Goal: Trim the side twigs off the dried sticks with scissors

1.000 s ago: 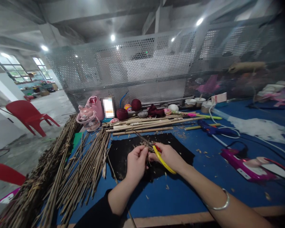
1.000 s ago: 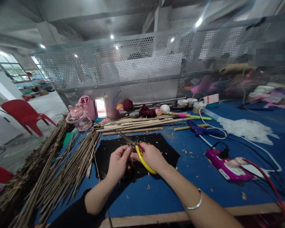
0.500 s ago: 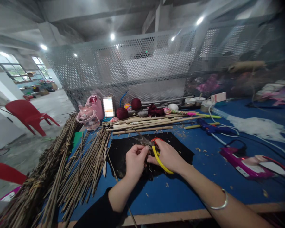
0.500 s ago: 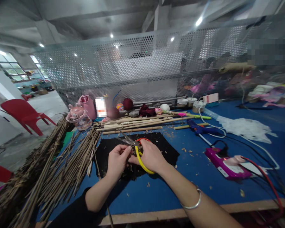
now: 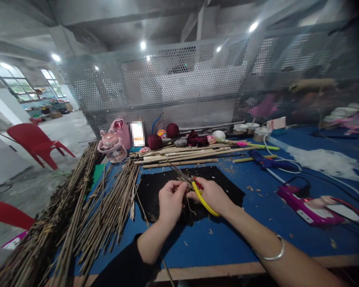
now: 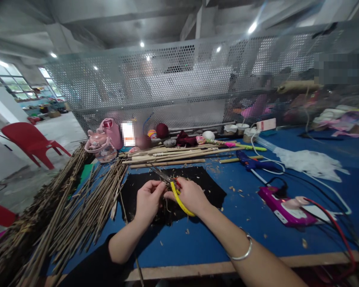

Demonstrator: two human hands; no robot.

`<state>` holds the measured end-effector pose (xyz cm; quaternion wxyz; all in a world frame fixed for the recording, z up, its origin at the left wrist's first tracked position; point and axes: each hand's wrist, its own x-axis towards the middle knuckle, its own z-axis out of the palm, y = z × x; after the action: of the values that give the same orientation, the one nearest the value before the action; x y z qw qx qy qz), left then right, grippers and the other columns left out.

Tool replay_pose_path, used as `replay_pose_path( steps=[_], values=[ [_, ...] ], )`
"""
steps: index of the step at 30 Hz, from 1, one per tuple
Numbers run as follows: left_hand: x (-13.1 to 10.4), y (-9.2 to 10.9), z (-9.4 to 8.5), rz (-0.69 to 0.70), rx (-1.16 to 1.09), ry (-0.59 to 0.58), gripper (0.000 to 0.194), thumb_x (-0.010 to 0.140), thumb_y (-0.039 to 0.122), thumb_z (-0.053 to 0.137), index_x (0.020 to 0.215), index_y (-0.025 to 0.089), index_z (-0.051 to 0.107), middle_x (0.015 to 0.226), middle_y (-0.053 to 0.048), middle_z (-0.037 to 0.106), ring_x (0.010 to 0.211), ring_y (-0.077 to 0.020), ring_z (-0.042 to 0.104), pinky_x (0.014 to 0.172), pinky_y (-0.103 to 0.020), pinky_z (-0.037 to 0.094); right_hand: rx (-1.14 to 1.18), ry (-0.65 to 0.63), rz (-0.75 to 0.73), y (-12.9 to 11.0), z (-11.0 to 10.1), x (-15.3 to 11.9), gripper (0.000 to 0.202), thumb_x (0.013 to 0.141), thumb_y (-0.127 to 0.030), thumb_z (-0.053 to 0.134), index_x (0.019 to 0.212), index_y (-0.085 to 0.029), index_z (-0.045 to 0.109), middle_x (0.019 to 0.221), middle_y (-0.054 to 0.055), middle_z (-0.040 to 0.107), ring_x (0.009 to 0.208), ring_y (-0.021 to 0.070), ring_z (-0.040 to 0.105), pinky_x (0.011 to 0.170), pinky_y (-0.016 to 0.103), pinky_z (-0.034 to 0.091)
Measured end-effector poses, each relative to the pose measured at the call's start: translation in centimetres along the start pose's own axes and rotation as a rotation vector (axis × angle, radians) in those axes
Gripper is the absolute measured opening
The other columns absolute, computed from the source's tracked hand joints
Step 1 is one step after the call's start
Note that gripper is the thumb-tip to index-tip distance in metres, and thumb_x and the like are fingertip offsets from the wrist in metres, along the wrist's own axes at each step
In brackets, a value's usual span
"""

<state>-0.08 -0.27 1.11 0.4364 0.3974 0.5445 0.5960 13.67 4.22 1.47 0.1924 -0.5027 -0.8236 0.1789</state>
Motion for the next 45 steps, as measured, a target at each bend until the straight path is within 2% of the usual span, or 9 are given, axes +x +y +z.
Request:
replay_pose_path(
  steps=[5,8,17,25,30,40,45],
  values=[
    [-0.06,0.13,0.02,-0.007,-0.049,-0.015,0.026,0.072,0.037,0.056,0.077,0.012,0.057,0.064,-0.002,0.061,0.044,-0.0071,0.052,0.032,-0.014,0.037,0.0,-0.024,-0.058,0.34,0.02,-0.21,0.037,0.068,-0.054,0.055,0.086,-0.022,0.051,0.066,0.0,0.058,0.058,0.015,0.053,0.051,0.022,0.031],
    [-0.09,0.26,0.04,-0.027,-0.067,-0.04,0.025,0.072,0.037,0.056,0.073,0.012,0.056,0.063,-0.002,0.062,0.046,-0.0084,0.054,0.032,-0.013,0.037,0.031,-0.018,-0.088,0.33,0.03,-0.38,0.04,0.065,-0.051,0.059,0.09,-0.022,0.047,0.076,0.001,0.059,0.066,0.0157,0.055,0.055,0.022,0.034],
    [-0.24,0.48,0.06,-0.043,-0.106,-0.047,0.027,0.07,0.039,0.058,0.07,0.012,0.056,0.06,-0.002,0.062,0.043,-0.008,0.053,0.032,-0.014,0.037,0.074,0.0,-0.106,-0.16,0.21,-0.41,0.036,0.067,-0.047,0.058,0.088,-0.021,0.044,0.081,0.003,0.056,0.07,0.0158,0.053,0.058,0.024,0.036],
    [-0.12,0.14,-0.01,-0.033,-0.093,-0.061,0.03,0.07,0.042,0.058,0.073,0.012,0.058,0.063,-0.003,0.062,0.041,-0.006,0.05,0.032,-0.014,0.037,0.13,-0.002,-0.105,0.07,0.51,-0.38,0.035,0.068,-0.051,0.056,0.081,-0.021,0.043,0.066,-0.001,0.055,0.056,0.0124,0.048,0.05,0.021,0.03],
    [-0.25,-0.03,-0.03,-0.004,-0.017,-0.115,0.032,0.071,0.042,0.057,0.082,0.012,0.061,0.061,-0.001,0.061,0.039,-0.0047,0.044,0.032,-0.014,0.036,0.091,0.015,-0.076,0.18,0.24,-0.27,0.035,0.068,-0.052,0.055,0.078,-0.021,0.043,0.059,-0.003,0.052,0.051,0.0115,0.044,0.047,0.02,0.027],
    [-0.15,-0.38,0.07,0.012,-0.014,-0.095,0.033,0.07,0.043,0.058,0.081,0.012,0.063,0.053,0.001,0.056,0.036,-0.0048,0.041,0.032,-0.016,0.035,0.077,0.006,-0.016,0.44,0.36,-0.04,0.034,0.07,-0.053,0.053,0.076,-0.02,0.052,0.064,0.001,0.058,0.056,0.0132,0.05,0.049,0.021,0.03],
    [-0.22,-0.17,-0.01,0.011,-0.051,-0.095,0.034,0.073,0.044,0.054,0.085,0.013,0.062,0.063,-0.002,0.061,0.043,-0.0068,0.048,0.034,-0.015,0.039,-0.001,0.007,-0.057,0.43,-0.02,-0.2,0.032,0.07,-0.051,0.053,0.081,-0.021,0.05,0.065,0.0,0.057,0.058,0.0139,0.051,0.051,0.021,0.03]
  ],
)
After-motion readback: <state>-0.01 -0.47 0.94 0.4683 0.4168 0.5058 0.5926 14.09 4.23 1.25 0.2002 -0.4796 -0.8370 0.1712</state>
